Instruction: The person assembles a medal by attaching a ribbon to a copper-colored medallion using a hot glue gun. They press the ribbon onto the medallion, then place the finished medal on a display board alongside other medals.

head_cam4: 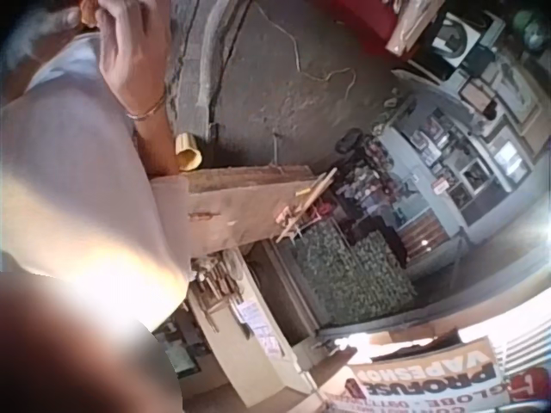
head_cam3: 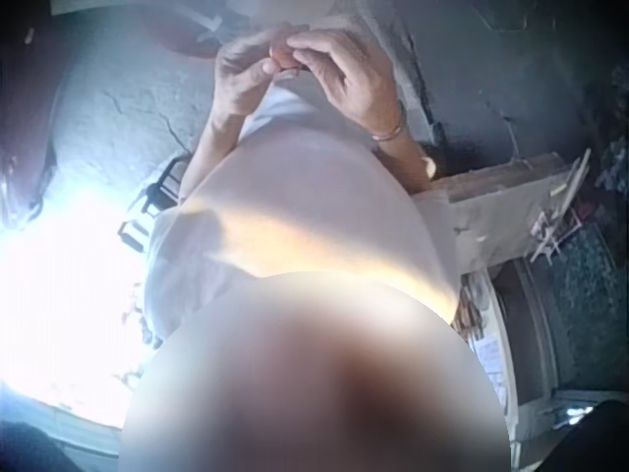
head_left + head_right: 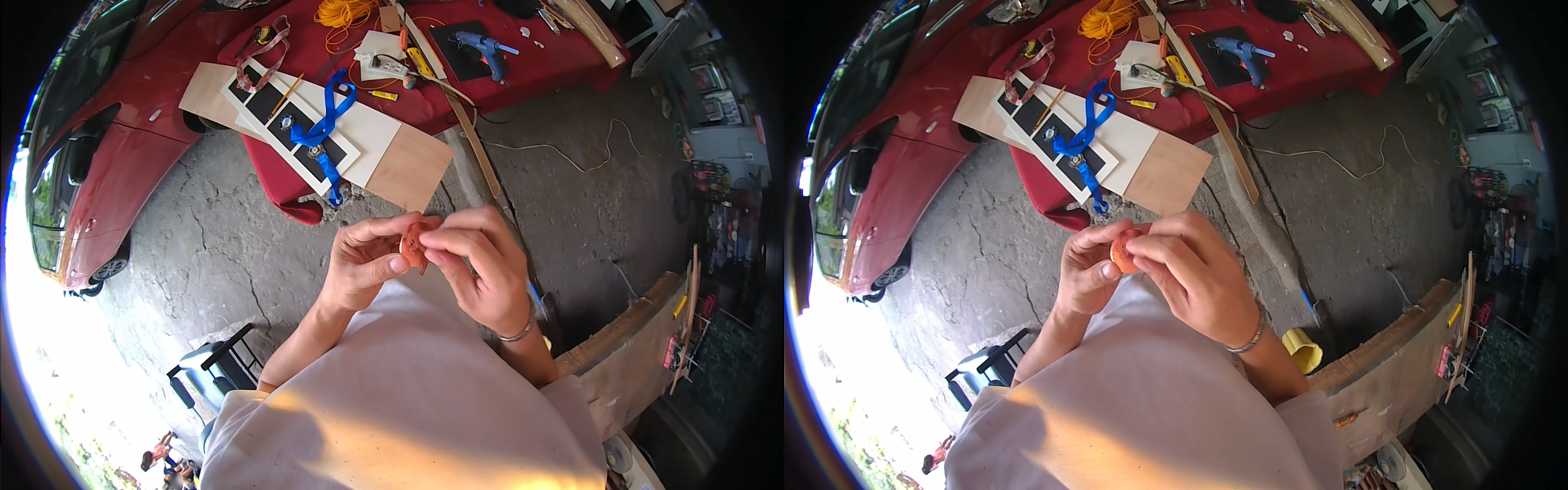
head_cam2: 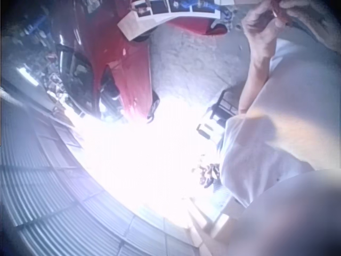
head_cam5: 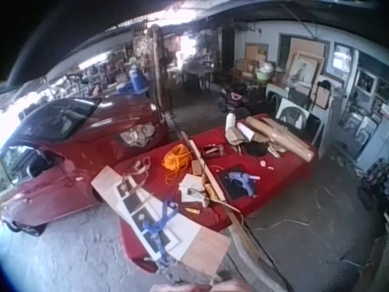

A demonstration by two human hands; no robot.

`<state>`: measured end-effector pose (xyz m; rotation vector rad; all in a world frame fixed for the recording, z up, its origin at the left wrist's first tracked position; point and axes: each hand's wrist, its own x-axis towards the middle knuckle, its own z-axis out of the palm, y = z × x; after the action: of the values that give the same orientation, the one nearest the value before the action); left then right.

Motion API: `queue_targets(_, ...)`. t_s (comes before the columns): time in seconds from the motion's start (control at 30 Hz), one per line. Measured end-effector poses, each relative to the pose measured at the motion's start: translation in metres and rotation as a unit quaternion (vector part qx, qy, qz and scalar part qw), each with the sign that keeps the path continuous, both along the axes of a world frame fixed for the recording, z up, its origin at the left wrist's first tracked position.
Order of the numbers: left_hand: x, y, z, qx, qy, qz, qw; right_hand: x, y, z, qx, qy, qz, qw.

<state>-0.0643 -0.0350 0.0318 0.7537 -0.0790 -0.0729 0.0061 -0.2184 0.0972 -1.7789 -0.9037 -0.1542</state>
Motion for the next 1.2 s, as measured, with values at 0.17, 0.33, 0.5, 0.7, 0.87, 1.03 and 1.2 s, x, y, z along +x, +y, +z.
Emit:
queue_targets(0.17,-0.013,0.009,0.007,0.018,0.041,0.008,0.999,-0.014,0.021,-0.004,0.005,0.005,-0.052,0.999)
queue_targets(0.33,-0.026,0.023,0.007,0.118,-0.012,0.035,0.992,-0.031,0.032,-0.005,-0.001,0.032,-0.045,0.998)
queue_targets(0.5,-0.035,0.033,0.004,0.117,-0.024,0.022,0.993,-0.043,0.041,-0.006,-0.014,0.045,-0.026,0.999)
queue_targets(0.7,-0.040,0.041,0.012,0.056,-0.011,0.027,0.998,-0.061,0.052,0.006,-0.005,0.024,-0.056,0.998)
queue_targets(0.87,-0.042,0.058,0.013,0.198,-0.098,0.050,0.974,-0.076,0.059,0.024,-0.083,0.044,-0.085,0.992)
queue_targets(1.03,-0.049,0.071,0.013,0.261,-0.110,0.034,0.958,-0.080,0.067,0.032,-0.124,0.030,-0.081,0.989)
queue_targets(1.2,-0.051,0.077,0.014,0.279,-0.134,0.050,0.949,-0.085,0.076,0.035,-0.157,0.017,-0.077,0.985)
